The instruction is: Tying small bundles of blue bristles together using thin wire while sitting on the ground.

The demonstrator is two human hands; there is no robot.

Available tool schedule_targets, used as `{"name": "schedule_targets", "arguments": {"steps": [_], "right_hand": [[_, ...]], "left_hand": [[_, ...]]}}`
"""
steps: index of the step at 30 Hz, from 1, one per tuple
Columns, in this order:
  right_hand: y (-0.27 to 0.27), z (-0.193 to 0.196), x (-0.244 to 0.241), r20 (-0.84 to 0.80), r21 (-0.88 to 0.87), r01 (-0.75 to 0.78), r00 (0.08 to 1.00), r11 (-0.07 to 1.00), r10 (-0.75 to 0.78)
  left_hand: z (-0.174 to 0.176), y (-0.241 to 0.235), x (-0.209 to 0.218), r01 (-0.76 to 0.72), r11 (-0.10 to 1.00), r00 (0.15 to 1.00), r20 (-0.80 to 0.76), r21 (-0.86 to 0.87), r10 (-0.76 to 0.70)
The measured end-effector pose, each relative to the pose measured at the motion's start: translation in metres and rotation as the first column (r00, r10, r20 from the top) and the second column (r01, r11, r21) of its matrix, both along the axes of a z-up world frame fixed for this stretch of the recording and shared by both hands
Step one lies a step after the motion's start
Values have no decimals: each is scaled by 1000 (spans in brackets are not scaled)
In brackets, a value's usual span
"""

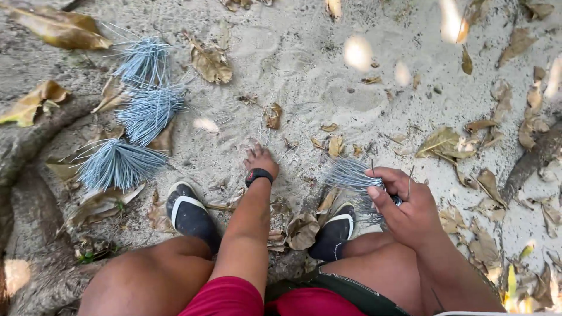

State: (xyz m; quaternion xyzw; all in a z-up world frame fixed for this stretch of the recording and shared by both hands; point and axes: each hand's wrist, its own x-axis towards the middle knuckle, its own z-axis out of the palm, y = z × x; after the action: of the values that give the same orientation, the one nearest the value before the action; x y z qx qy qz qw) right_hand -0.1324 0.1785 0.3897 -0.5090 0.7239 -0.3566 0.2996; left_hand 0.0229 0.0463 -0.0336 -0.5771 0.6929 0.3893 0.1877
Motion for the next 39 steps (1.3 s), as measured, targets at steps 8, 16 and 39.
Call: {"name": "schedule_targets", "arguments": {"steps": [8, 16, 39], "right_hand": [[3, -2, -1, 0, 65, -15, 1000, 998, 15], [-1, 1, 6, -109, 130, -25, 993, 991, 39], [-22, 7, 31, -111, 60, -108, 987, 992, 114]], "left_hand": [[-12, 34, -16, -38, 989, 997, -78, -143, 27], [-18, 6, -20, 14, 1000, 1000, 6, 14, -14], [252, -47, 34, -549, 830, 404, -839, 97, 365]]}}
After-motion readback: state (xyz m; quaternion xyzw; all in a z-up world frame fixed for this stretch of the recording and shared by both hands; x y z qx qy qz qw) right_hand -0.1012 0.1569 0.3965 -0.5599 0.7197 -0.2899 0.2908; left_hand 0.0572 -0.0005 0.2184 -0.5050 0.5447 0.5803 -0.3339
